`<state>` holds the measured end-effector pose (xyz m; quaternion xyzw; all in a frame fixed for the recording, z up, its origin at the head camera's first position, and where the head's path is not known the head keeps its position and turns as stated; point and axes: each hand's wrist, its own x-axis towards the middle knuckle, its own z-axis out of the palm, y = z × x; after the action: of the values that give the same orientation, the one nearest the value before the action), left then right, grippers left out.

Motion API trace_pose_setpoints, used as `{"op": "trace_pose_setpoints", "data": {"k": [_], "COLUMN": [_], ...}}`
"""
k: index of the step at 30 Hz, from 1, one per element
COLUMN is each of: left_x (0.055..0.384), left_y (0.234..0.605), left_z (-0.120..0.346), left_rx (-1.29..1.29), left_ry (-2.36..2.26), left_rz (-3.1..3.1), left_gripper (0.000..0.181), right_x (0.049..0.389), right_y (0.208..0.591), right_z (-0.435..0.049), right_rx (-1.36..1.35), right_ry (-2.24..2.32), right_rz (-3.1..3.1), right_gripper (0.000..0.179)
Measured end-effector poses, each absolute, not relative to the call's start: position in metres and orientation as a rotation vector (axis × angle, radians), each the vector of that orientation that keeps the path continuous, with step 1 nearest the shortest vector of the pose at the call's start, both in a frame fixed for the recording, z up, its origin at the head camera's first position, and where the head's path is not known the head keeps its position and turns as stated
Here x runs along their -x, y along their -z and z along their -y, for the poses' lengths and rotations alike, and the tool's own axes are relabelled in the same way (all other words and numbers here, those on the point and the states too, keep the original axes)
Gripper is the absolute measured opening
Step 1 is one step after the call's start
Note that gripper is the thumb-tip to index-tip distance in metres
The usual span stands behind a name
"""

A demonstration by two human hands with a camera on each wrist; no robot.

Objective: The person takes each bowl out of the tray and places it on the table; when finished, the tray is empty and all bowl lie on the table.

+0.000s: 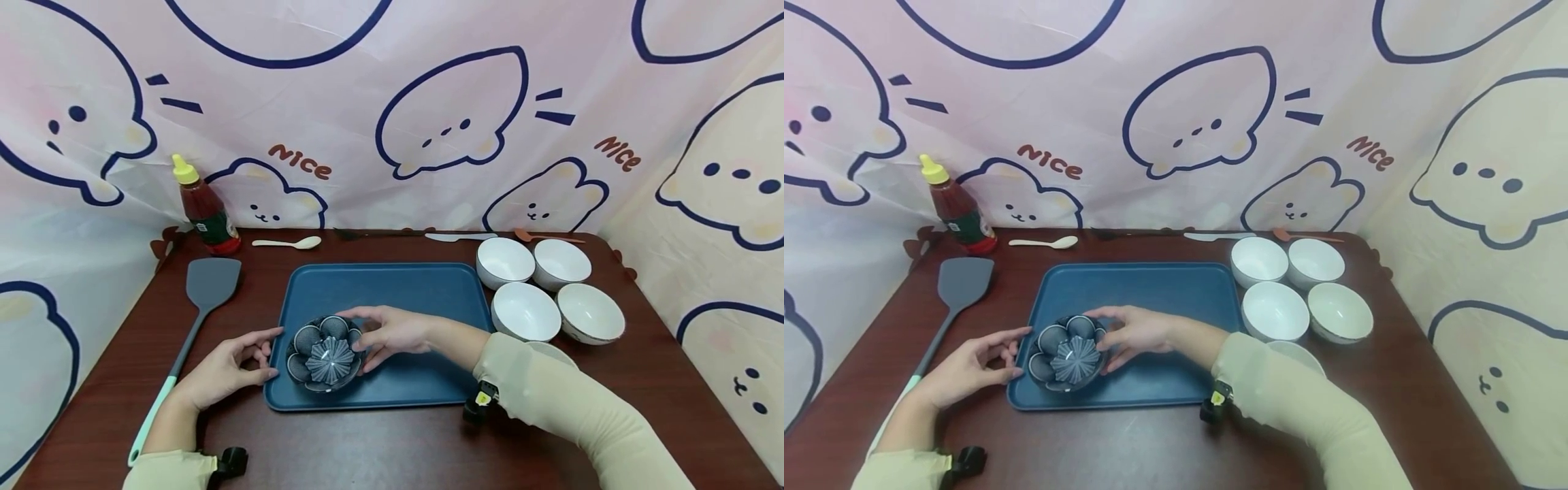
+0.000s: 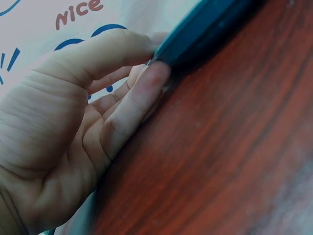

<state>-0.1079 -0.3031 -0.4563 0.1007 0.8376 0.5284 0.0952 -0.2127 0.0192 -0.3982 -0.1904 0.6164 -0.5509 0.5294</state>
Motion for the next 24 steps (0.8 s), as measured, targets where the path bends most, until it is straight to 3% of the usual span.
{"op": "trace_pose_setpoints", "data": {"k": [11, 24], "left_x": [0.107, 0.106], "left_y": [0.455, 0.455], "left_z": [0.303, 0.303], "left_rx": [-0.253, -0.275], "left_ry": [-1.551, -1.588], "left_rz": [-2.488, -2.438], "left_gripper": [0.065, 0.065], "right_x": [0.219, 0.229], "right_y": [0.387, 0.362], "right_z": [-0.034, -0.098], "right_rx": [0.52, 0.517], "right_ry": [1.269, 1.389], "right_rz": [-1.585, -1.687], "right_gripper": [0.063, 0.062]}}
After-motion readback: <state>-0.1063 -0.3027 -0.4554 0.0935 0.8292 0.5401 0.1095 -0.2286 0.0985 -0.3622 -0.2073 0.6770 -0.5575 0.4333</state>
